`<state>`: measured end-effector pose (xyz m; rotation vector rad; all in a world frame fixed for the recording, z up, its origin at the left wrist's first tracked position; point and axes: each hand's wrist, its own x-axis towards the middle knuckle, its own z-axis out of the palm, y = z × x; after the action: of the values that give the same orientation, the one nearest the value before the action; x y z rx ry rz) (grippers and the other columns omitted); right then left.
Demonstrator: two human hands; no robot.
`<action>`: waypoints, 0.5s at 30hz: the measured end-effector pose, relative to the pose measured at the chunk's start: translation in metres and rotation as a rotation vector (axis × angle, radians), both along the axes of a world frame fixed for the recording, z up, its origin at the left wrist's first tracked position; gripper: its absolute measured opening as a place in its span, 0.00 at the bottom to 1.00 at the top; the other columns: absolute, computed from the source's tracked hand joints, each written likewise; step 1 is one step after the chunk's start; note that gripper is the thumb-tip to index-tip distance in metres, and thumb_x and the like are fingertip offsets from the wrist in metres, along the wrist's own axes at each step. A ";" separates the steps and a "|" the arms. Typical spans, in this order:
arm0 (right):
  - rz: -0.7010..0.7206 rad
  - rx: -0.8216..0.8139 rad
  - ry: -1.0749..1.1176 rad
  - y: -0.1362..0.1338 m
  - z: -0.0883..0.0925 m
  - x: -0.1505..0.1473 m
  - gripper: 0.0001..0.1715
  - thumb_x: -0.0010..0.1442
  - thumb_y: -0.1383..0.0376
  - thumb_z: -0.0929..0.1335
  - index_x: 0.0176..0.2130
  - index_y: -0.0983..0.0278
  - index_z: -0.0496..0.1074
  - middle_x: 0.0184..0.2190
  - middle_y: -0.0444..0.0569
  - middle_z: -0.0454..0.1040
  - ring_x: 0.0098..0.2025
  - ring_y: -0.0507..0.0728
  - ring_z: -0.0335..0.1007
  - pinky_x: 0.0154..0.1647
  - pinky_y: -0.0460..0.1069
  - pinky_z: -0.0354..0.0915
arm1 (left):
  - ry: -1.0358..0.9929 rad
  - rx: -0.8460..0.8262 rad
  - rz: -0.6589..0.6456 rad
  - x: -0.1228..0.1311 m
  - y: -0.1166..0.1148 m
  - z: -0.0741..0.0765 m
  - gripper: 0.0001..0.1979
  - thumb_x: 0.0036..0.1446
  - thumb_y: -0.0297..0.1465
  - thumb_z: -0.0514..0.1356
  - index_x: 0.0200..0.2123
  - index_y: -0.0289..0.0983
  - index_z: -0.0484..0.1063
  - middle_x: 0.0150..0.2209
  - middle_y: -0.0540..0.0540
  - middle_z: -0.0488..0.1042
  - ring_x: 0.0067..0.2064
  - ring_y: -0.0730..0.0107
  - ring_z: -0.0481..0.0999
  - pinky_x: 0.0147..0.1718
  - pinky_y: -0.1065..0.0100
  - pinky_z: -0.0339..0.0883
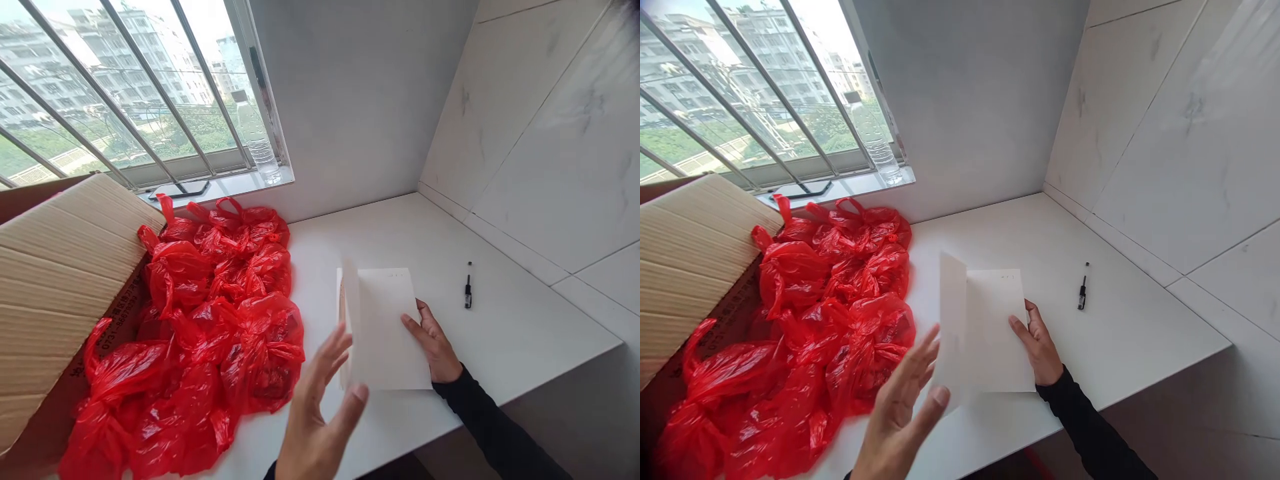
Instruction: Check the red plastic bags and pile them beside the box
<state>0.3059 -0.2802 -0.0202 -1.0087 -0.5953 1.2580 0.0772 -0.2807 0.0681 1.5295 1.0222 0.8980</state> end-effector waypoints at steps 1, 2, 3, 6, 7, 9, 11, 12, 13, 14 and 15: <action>0.008 0.011 -0.014 0.000 0.000 0.000 0.27 0.63 0.53 0.70 0.58 0.51 0.61 0.55 0.49 0.74 0.52 0.64 0.75 0.51 0.60 0.72 | 0.152 0.175 -0.081 0.011 -0.011 -0.007 0.35 0.59 0.34 0.65 0.67 0.47 0.60 0.67 0.44 0.64 0.67 0.47 0.63 0.64 0.48 0.63; 0.012 0.024 -0.033 0.000 -0.001 0.001 0.27 0.62 0.53 0.71 0.58 0.51 0.61 0.55 0.48 0.75 0.53 0.64 0.74 0.52 0.60 0.71 | 0.292 0.358 -0.168 0.024 -0.021 -0.017 0.38 0.57 0.31 0.65 0.69 0.46 0.57 0.69 0.43 0.61 0.68 0.46 0.61 0.64 0.45 0.62; 0.011 0.037 -0.057 0.000 -0.002 0.003 0.28 0.62 0.52 0.71 0.58 0.51 0.62 0.54 0.48 0.75 0.54 0.64 0.73 0.53 0.60 0.71 | 0.386 0.536 -0.198 0.037 -0.030 -0.030 0.41 0.54 0.27 0.64 0.70 0.43 0.55 0.70 0.42 0.58 0.69 0.44 0.60 0.63 0.43 0.62; -0.008 0.081 -0.143 0.000 -0.005 0.010 0.30 0.55 0.53 0.74 0.55 0.53 0.67 0.54 0.48 0.75 0.56 0.65 0.70 0.55 0.59 0.68 | 0.582 0.825 -0.090 0.070 -0.053 -0.070 0.38 0.54 0.16 0.55 0.68 0.36 0.57 0.70 0.38 0.57 0.70 0.46 0.57 0.61 0.41 0.65; -0.013 0.094 -0.169 0.000 -0.006 0.012 0.30 0.53 0.53 0.75 0.53 0.54 0.69 0.53 0.48 0.75 0.55 0.65 0.70 0.55 0.58 0.67 | 0.612 0.860 -0.068 0.075 -0.058 -0.079 0.37 0.54 0.15 0.53 0.67 0.35 0.59 0.70 0.38 0.58 0.70 0.47 0.56 0.61 0.42 0.67; -0.015 0.112 -0.206 0.001 -0.007 0.014 0.31 0.52 0.53 0.75 0.53 0.55 0.69 0.53 0.48 0.75 0.54 0.65 0.70 0.54 0.58 0.67 | 0.631 0.899 -0.091 0.077 -0.066 -0.089 0.34 0.55 0.16 0.52 0.66 0.32 0.61 0.68 0.36 0.60 0.70 0.47 0.56 0.59 0.44 0.70; -0.002 0.119 -0.224 0.002 -0.008 0.015 0.31 0.54 0.53 0.74 0.55 0.55 0.68 0.52 0.49 0.75 0.53 0.65 0.70 0.53 0.58 0.68 | 0.637 0.928 -0.134 0.073 -0.070 -0.090 0.32 0.55 0.16 0.52 0.65 0.29 0.62 0.67 0.34 0.62 0.70 0.47 0.58 0.58 0.45 0.71; 0.004 0.121 -0.230 0.002 -0.008 0.015 0.31 0.56 0.52 0.73 0.56 0.55 0.67 0.52 0.49 0.75 0.53 0.64 0.71 0.52 0.58 0.68 | 0.642 0.939 -0.145 0.070 -0.071 -0.089 0.32 0.55 0.16 0.52 0.65 0.29 0.62 0.67 0.34 0.63 0.69 0.48 0.58 0.58 0.46 0.71; 0.008 0.124 -0.235 0.002 -0.008 0.015 0.30 0.57 0.52 0.72 0.56 0.55 0.66 0.52 0.49 0.75 0.52 0.64 0.71 0.52 0.57 0.68 | 0.652 0.940 -0.152 0.068 -0.072 -0.088 0.33 0.55 0.15 0.51 0.65 0.29 0.62 0.66 0.34 0.63 0.69 0.48 0.59 0.58 0.46 0.71; 0.010 0.129 -0.239 0.002 -0.008 0.016 0.30 0.58 0.51 0.72 0.56 0.55 0.66 0.51 0.49 0.75 0.52 0.64 0.71 0.51 0.57 0.68 | 0.662 0.937 -0.154 0.066 -0.073 -0.086 0.33 0.55 0.15 0.51 0.65 0.28 0.62 0.66 0.34 0.63 0.69 0.48 0.59 0.58 0.46 0.71; 0.010 0.133 -0.242 0.002 -0.008 0.016 0.30 0.58 0.50 0.71 0.56 0.55 0.66 0.51 0.49 0.75 0.51 0.63 0.71 0.51 0.57 0.68 | 0.671 0.931 -0.161 0.066 -0.073 -0.085 0.33 0.55 0.15 0.51 0.65 0.27 0.61 0.67 0.34 0.63 0.69 0.47 0.59 0.57 0.46 0.72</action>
<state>0.3219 -0.2777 -0.0282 -1.0545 -0.8606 1.0969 0.1430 -0.3541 -0.0167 2.7872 0.9404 0.7903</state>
